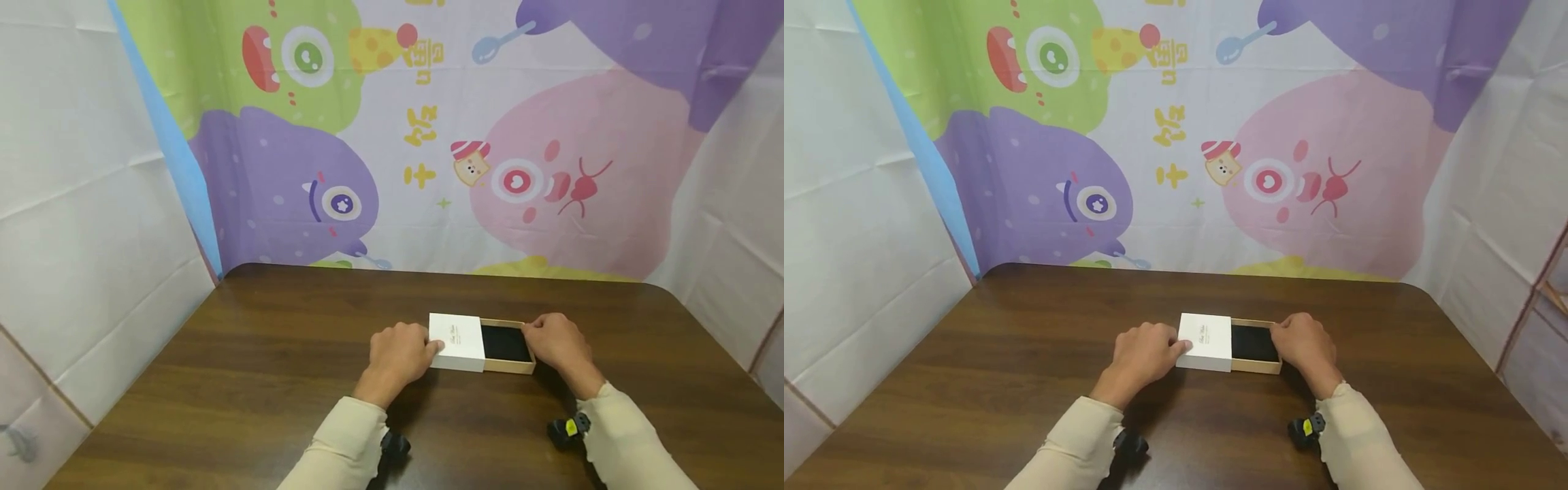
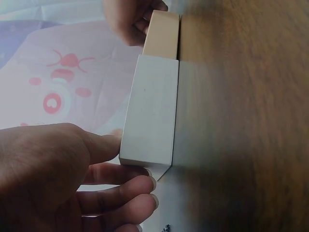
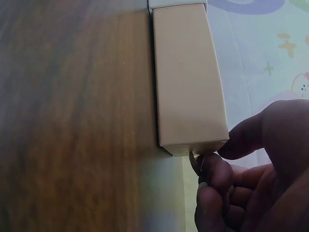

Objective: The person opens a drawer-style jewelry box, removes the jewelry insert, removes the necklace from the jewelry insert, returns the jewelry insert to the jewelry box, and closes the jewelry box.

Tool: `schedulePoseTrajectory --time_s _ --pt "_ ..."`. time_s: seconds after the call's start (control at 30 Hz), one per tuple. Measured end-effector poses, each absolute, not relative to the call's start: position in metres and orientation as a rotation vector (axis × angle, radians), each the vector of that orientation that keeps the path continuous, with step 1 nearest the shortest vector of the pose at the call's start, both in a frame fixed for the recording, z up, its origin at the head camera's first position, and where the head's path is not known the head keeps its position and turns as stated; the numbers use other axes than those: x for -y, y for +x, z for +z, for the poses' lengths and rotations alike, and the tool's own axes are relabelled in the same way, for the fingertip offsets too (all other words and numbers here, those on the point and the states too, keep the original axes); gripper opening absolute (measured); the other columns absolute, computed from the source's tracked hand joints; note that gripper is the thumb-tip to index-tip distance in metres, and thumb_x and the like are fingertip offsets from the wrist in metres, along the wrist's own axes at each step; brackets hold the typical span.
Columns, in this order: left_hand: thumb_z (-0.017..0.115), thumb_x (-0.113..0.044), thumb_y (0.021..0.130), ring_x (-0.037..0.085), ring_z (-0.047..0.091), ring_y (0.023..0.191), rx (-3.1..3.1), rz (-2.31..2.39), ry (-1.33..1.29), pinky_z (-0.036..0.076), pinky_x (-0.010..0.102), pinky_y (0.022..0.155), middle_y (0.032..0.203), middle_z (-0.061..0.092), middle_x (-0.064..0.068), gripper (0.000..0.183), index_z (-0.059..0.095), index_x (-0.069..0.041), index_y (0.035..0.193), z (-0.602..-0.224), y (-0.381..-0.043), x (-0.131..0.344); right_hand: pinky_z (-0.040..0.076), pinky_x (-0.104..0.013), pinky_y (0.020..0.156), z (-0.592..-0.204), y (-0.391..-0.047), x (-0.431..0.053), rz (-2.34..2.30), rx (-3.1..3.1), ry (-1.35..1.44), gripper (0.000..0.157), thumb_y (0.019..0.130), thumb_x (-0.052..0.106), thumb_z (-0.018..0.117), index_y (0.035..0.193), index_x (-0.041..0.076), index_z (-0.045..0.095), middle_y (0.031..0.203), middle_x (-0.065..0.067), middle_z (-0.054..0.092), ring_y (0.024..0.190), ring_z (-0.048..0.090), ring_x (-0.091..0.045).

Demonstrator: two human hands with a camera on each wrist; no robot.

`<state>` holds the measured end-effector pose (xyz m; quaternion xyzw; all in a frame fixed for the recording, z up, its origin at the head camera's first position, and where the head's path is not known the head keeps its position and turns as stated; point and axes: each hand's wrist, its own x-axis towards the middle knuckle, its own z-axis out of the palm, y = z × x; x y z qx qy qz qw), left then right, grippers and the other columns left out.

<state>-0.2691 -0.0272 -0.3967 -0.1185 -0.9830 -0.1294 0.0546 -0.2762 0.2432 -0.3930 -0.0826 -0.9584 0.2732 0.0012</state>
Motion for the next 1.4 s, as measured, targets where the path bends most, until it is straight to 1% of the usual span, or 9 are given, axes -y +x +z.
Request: schedulePoseTrajectory --time_s 0.1,0.2,0.33,0.53,0.73,0.93,1.13,1.23,1.4 --pt "0.061 -0.055 0.094 0.018 0.053 0.062 2.988 -0.393 -0.364 0.041 0.038 0.058 0.062 0.052 -0.006 0.037 0.073 -0.023 0.082 -0.395 -0.270 0.026 0.043 -0.042 0.058 -0.390 -0.276 -0.244 0.833 3.009 -0.266 0.035 0.098 0.036 0.054 0.091 0.009 0.075 0.095 -0.011 0.067 0.079 0.059 -0.029" --pt "0.062 -0.054 0.095 0.017 0.053 0.062 2.980 -0.397 -0.367 0.040 0.038 0.058 0.061 0.052 -0.006 0.036 0.073 -0.022 0.082 -0.395 -0.270 0.026 0.044 -0.044 0.061 -0.389 -0.276 -0.245 0.818 3.009 -0.256 0.036 0.097 0.037 0.054 0.099 0.008 0.075 0.101 -0.013 0.068 0.083 0.060 -0.030" --pt "0.061 -0.054 0.095 0.017 0.052 0.062 2.984 -0.394 -0.364 0.040 0.037 0.058 0.061 0.052 -0.006 0.036 0.072 -0.022 0.082 -0.396 -0.269 0.027 0.042 -0.041 0.059 -0.390 -0.275 -0.244 0.836 3.018 -0.233 0.035 0.098 0.037 0.054 0.094 0.009 0.074 0.092 -0.009 0.066 0.078 0.058 -0.028" --pt "0.062 -0.054 0.095 0.017 0.053 0.062 2.976 -0.404 -0.364 0.040 0.037 0.058 0.062 0.052 -0.006 0.036 0.074 -0.021 0.085 -0.397 -0.269 0.029 0.041 -0.038 0.056 -0.391 -0.276 -0.240 0.857 2.998 -0.206 0.035 0.098 0.036 0.055 0.096 0.007 0.074 0.087 -0.006 0.064 0.075 0.056 -0.025" --pt "0.062 -0.053 0.095 0.017 0.052 0.061 2.981 -0.423 -0.351 0.040 0.037 0.059 0.062 0.052 -0.006 0.036 0.075 -0.020 0.087 -0.397 -0.269 0.032 0.039 -0.036 0.054 -0.391 -0.277 -0.235 0.878 2.999 -0.172 0.034 0.098 0.036 0.054 0.092 0.008 0.072 0.079 -0.004 0.059 0.069 0.054 -0.023" --pt "0.063 -0.052 0.095 0.018 0.052 0.063 2.988 -0.432 -0.336 0.041 0.038 0.061 0.064 0.053 -0.006 0.035 0.076 -0.020 0.090 -0.400 -0.267 0.033 0.039 -0.036 0.055 -0.393 -0.276 -0.233 0.878 2.995 -0.157 0.032 0.098 0.035 0.056 0.091 0.008 0.073 0.079 -0.004 0.060 0.070 0.055 -0.023" --pt "0.063 -0.052 0.095 0.018 0.052 0.063 2.982 -0.443 -0.339 0.041 0.039 0.061 0.065 0.054 -0.006 0.034 0.076 -0.021 0.088 -0.401 -0.266 0.033 0.039 -0.037 0.056 -0.393 -0.276 -0.232 0.856 2.998 -0.154 0.032 0.097 0.035 0.056 0.092 0.009 0.073 0.081 -0.005 0.061 0.072 0.055 -0.024" --pt "0.064 -0.052 0.094 0.017 0.052 0.063 2.983 -0.435 -0.344 0.041 0.038 0.060 0.064 0.054 -0.006 0.034 0.076 -0.021 0.088 -0.401 -0.266 0.032 0.040 -0.037 0.057 -0.393 -0.275 -0.233 0.849 3.002 -0.144 0.032 0.097 0.034 0.057 0.096 0.008 0.075 0.084 -0.004 0.063 0.073 0.056 -0.024" --pt "0.063 -0.053 0.095 0.016 0.052 0.062 2.973 -0.435 -0.363 0.041 0.037 0.060 0.064 0.054 -0.007 0.034 0.076 -0.021 0.089 -0.398 -0.267 0.029 0.039 -0.036 0.054 -0.392 -0.275 -0.236 0.861 3.000 -0.142 0.031 0.097 0.034 0.058 0.093 0.007 0.074 0.079 -0.003 0.062 0.069 0.055 -0.022"
